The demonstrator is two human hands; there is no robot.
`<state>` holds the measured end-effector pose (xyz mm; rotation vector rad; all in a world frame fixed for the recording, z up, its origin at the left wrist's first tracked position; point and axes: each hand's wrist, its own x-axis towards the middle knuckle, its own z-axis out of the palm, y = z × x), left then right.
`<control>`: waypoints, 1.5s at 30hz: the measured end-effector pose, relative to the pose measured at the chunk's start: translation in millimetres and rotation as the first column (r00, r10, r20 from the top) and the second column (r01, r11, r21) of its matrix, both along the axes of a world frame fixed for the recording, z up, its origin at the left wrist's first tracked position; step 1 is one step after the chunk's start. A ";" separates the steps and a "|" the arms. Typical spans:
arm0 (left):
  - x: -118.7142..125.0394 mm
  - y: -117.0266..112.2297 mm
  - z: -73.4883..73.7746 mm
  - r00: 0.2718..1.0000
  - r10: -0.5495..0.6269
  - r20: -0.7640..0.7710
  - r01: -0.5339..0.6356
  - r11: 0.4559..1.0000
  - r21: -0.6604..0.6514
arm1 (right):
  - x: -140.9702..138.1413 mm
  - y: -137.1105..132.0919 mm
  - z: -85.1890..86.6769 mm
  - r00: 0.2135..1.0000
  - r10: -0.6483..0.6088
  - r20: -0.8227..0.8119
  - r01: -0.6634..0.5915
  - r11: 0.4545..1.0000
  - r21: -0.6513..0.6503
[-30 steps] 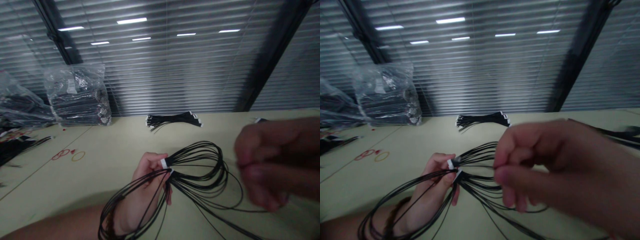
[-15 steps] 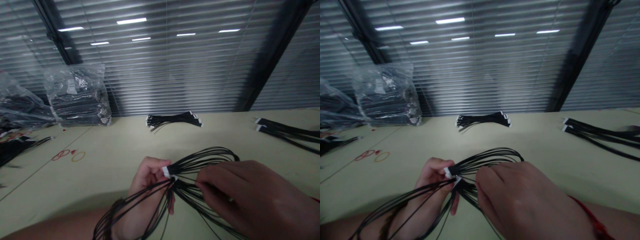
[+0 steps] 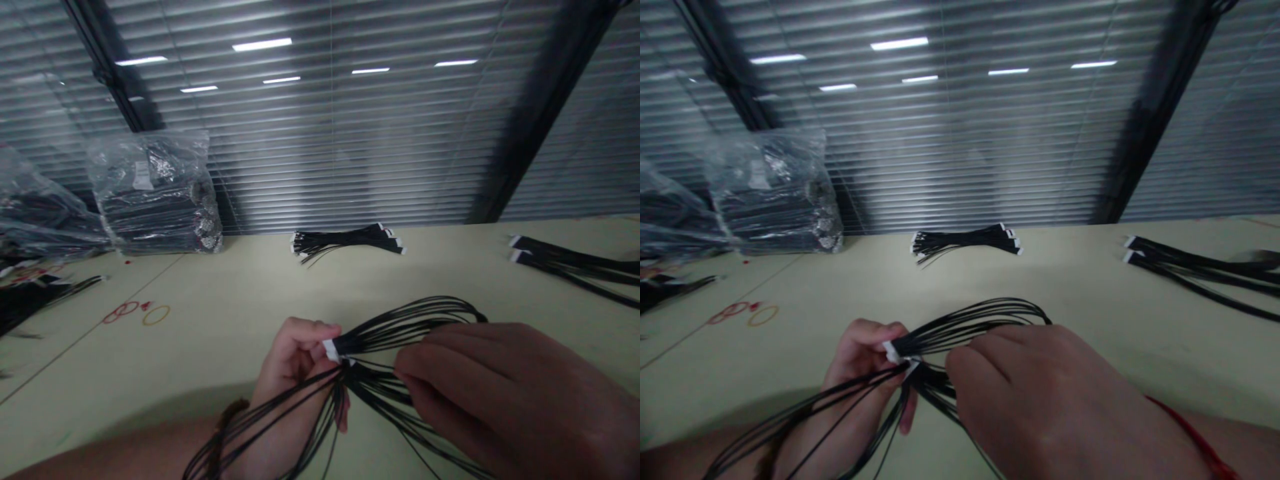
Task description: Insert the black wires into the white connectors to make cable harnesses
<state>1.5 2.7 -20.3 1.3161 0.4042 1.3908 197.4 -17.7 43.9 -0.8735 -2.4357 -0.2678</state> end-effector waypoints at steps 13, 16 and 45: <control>0.7 -0.9 -1.1 0.999 -0.025 0.029 0.023 0.998 0.060 | 0.6 -7.3 -2.8 0.999 -0.036 -0.003 0.036 0.972 0.232; 0.8 -2.5 1.8 1.000 -0.022 0.018 0.021 0.999 0.040 | -2.4 -6.9 0.1 1.000 -0.005 0.016 0.002 0.973 0.230; 1.1 -5.3 8.0 0.991 -0.125 -0.041 0.114 0.970 -0.216 | -9.7 -3.1 5.3 0.997 -0.073 0.030 0.069 0.991 0.117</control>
